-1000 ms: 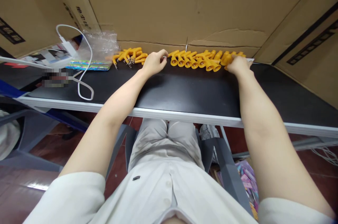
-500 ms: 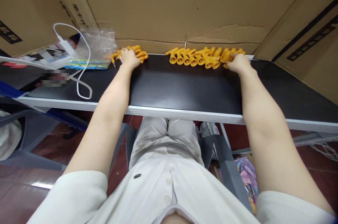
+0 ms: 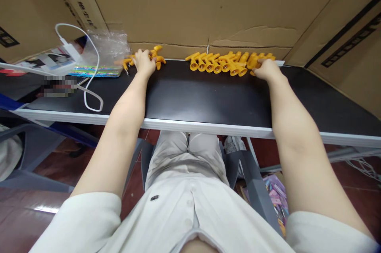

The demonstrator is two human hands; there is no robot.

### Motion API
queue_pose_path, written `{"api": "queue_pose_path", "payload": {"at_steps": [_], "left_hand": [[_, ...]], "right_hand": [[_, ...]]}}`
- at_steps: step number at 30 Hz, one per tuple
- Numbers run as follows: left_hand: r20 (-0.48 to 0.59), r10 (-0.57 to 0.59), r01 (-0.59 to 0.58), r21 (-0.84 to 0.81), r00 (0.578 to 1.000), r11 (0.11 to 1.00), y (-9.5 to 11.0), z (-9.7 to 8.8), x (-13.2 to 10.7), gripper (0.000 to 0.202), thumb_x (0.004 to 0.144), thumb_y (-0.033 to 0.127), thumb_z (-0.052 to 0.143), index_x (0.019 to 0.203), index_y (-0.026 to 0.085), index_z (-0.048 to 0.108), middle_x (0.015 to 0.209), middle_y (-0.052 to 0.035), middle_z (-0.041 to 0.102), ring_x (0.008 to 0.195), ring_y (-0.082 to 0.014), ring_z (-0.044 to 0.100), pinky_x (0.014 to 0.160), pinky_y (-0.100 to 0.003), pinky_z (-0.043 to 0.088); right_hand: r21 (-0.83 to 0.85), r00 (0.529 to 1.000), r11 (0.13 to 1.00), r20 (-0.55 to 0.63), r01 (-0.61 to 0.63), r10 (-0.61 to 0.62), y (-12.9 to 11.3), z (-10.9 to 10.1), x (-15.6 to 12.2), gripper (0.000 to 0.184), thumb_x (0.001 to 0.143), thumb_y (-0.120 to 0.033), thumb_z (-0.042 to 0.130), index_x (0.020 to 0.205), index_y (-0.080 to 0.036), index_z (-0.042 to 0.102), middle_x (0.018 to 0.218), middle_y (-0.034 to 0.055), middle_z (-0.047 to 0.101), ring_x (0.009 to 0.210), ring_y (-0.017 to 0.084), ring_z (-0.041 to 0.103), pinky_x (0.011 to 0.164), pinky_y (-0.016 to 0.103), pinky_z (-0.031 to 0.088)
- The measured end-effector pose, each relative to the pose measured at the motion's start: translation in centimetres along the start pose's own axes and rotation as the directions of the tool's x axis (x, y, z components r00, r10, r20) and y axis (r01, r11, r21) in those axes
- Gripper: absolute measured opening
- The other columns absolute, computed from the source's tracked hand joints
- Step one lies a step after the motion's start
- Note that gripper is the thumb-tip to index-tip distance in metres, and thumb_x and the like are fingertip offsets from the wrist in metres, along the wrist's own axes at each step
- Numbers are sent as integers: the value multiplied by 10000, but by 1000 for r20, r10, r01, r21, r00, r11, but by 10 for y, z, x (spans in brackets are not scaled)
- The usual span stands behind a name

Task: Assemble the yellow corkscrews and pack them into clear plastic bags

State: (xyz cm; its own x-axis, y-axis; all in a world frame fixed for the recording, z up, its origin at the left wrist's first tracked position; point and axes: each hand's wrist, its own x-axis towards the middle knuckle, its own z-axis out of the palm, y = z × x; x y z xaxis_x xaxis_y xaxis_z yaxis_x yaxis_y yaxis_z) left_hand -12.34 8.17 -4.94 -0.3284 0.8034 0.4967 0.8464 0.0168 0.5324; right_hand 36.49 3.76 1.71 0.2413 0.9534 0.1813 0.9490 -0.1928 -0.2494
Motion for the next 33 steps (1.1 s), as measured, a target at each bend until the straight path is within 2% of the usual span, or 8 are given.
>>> {"api": "queue_pose_path", "payload": {"at_steps": [5,9,13,17,21,26,30,33], "left_hand": [[-56,-91,68,-330,994,941,32,0,0,269,1008,499,747,981,257,631,1122,-72,779,1185,-285,735,1130,-510,566],[-78,-43,-4,-525,996,851,56,-2,-6,266,949,506,770,1007,269,663,1013,-65,807,1126,-286,781,1068,-461,630],[-105,26,-81,-569,994,819,69,-4,-11,216,940,421,789,1053,264,694,966,-62,807,1171,-283,791,1042,-416,661],[-41,-29,-5,-661,999,751,73,-4,-15,203,878,282,806,1030,246,676,896,-43,755,1046,-284,812,940,-430,705],[5,-195,129,-765,981,631,82,-9,-23,226,842,136,787,924,242,605,834,11,674,836,-202,787,811,-338,707],[49,-289,205,-816,956,540,94,-13,-30,252,981,112,712,906,239,506,788,35,601,597,-117,676,529,-217,541],[64,-290,218,-816,955,536,96,-13,-33,315,971,177,792,1022,256,491,1002,6,663,681,-132,741,570,-243,552],[108,-297,261,-796,949,547,100,-18,-38,204,1091,221,671,1149,263,480,970,18,669,690,-122,711,649,-276,552]], "right_hand": [[-13,1000,1000,3,14,-14,2,1,3,604,1117,-169,647,1697,-17,571,1631,314,593,1564,319,575,1199,330,429],[-3,1000,1000,5,29,-29,2,0,1,614,1116,-152,648,1705,-5,558,1655,323,563,1598,326,546,1222,325,422],[41,1000,999,-13,4,-3,-1,-1,-3,607,1128,-162,646,1709,-11,560,1650,330,564,1607,339,545,1256,332,426],[89,995,994,-80,-57,64,-5,-2,-7,571,1133,-141,621,1699,-72,600,1661,288,579,1597,352,561,1290,371,440],[103,990,993,-122,-52,65,-5,-4,-10,559,1095,-92,646,1653,-64,647,1608,266,639,1550,372,609,1277,413,479],[180,982,979,-145,-95,122,-4,0,-7,499,1057,-57,693,1553,-11,717,1559,278,671,1516,351,645,1229,349,491],[243,977,963,-142,-119,156,2,7,3,463,1024,-118,783,1465,22,757,1464,289,723,1411,282,711,1071,303,511],[236,982,966,-132,-102,136,10,16,12,428,993,-165,820,1368,40,798,1336,290,773,1235,216,765,924,307,502]]}}
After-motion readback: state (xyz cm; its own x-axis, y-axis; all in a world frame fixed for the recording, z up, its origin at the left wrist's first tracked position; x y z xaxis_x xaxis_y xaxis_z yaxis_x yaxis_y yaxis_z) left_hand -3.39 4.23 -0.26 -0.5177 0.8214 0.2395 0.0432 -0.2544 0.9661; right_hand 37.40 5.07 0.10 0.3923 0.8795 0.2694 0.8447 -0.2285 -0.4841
